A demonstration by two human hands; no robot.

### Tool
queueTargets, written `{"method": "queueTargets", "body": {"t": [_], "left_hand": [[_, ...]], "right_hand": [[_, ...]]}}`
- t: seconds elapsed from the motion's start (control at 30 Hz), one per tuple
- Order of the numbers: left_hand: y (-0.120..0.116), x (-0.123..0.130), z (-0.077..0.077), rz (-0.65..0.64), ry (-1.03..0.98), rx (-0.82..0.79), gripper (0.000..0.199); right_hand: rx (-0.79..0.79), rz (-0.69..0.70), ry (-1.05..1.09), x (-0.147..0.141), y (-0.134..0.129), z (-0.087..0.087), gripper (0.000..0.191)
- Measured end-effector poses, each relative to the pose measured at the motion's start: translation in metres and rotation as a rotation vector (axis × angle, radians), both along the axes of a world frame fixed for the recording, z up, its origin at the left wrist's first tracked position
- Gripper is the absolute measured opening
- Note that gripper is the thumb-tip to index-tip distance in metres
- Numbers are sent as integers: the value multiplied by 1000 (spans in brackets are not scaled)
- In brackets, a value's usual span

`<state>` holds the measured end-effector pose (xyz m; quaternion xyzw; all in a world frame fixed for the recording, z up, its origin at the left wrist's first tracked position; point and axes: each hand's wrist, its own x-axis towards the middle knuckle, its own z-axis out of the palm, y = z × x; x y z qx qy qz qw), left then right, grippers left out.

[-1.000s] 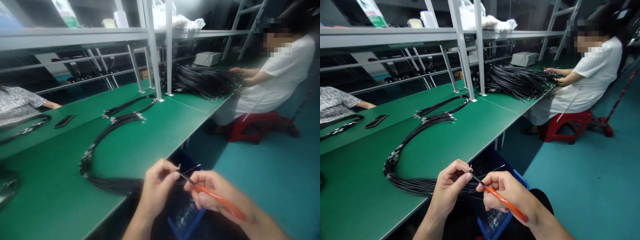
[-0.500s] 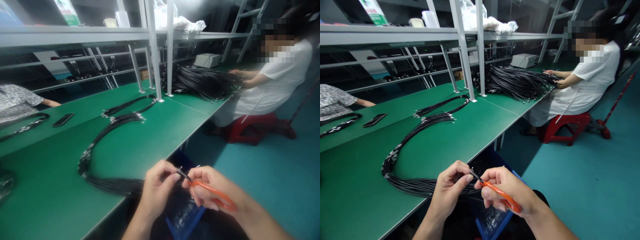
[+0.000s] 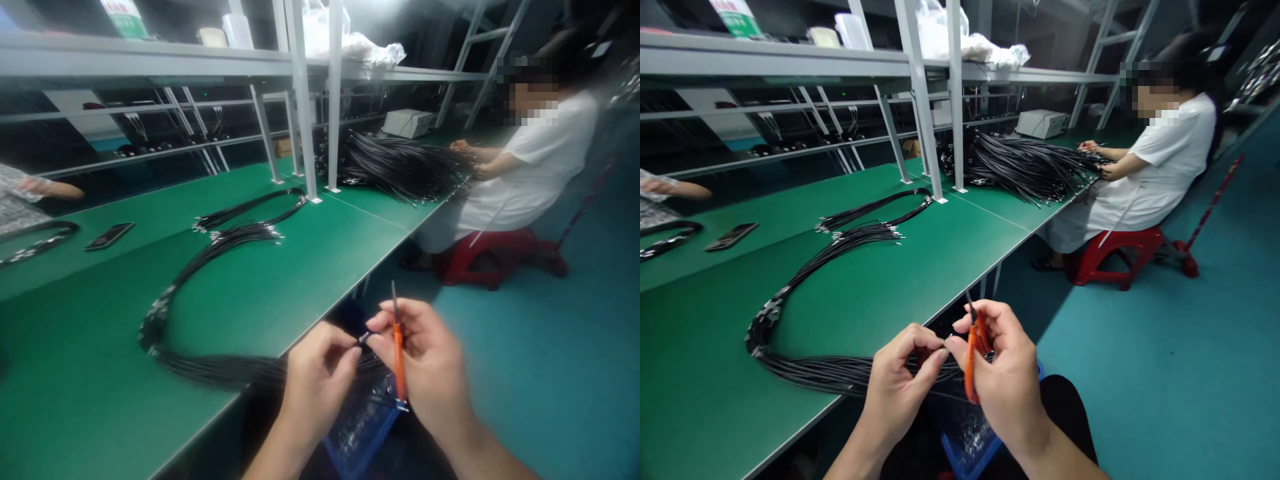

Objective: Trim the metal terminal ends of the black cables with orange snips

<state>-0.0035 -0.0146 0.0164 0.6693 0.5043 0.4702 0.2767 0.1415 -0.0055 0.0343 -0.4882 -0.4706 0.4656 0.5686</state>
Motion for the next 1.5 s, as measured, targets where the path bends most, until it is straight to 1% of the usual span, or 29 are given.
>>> {"method": "queueTargets", "body": {"t": [0.1,0.2,0.3,0.37,0.47,0.57,0.63,0.7,0.8,0.87,0.9,0.97,1.0,1.03,1.07,1.1,1.13,1.17,1.23,1.27,1.33,1.4,1.43,1.5], "left_hand": [[-1,4,-2,38,33,32,8],[-2,6,-5,79,28,45,7],[-3,6,-6,122,-13,23,8],[-4,5,-4,119,-50,-15,9],[-4,2,-2,81,-95,-80,9],[-4,-1,1,75,-128,-133,9],[-3,-3,2,79,-140,-154,9],[-3,-4,2,81,-143,-168,9],[-3,-5,2,87,-134,-173,11],[-3,-5,2,92,-115,-162,11],[-3,-5,2,93,-106,-158,11],[-3,-5,0,89,-97,-161,10],[-3,-5,-1,87,-103,-166,9],[-3,-5,-2,85,-116,-175,8],[-2,-5,-2,82,-134,-186,7],[-2,-6,-3,79,-154,-196,8],[-1,-7,-3,73,-177,-208,8],[-1,-8,-3,61,-199,-218,9],[0,-11,-2,37,-239,-234,10],[0,-14,-1,23,-259,-239,9],[1,-18,1,-10,-306,-252,9],[3,-21,3,-48,-361,-265,10],[4,-22,3,-64,-389,-270,10],[5,-23,3,-84,-435,-273,10]], "right_hand": [[77,-69,-81,-13,1,-4,22],[80,-116,-48,-22,0,-9,23],[-4,-61,88,-29,-3,-15,26],[-44,-19,171,-32,-6,-19,28],[-54,41,274,-33,-7,-22,27],[-53,135,369,-31,-6,-20,30],[-45,107,379,-28,-4,-17,30],[-21,25,352,-27,-3,-13,29],[41,-44,270,-26,-2,-13,28],[89,-68,132,-27,-3,-16,27],[137,-89,38,-27,-4,-19,27],[314,-119,-153,-26,-8,-24,27],[428,-90,-232,-26,-10,-26,29],[535,-23,-293,-25,-12,-27,31],[609,70,-330,-23,-15,-27,33],[639,151,-340,-21,-18,-27,34],[620,201,-326,-18,-20,-25,33],[564,220,-292,-15,-22,-24,32],[364,215,-194,-7,-24,-20,31],[250,247,-146,-2,-23,-19,33],[41,403,-58,10,-19,-15,36],[-123,605,56,20,-13,-13,31],[-194,681,116,23,-10,-12,29],[-307,772,206,27,-4,-13,32]]}}
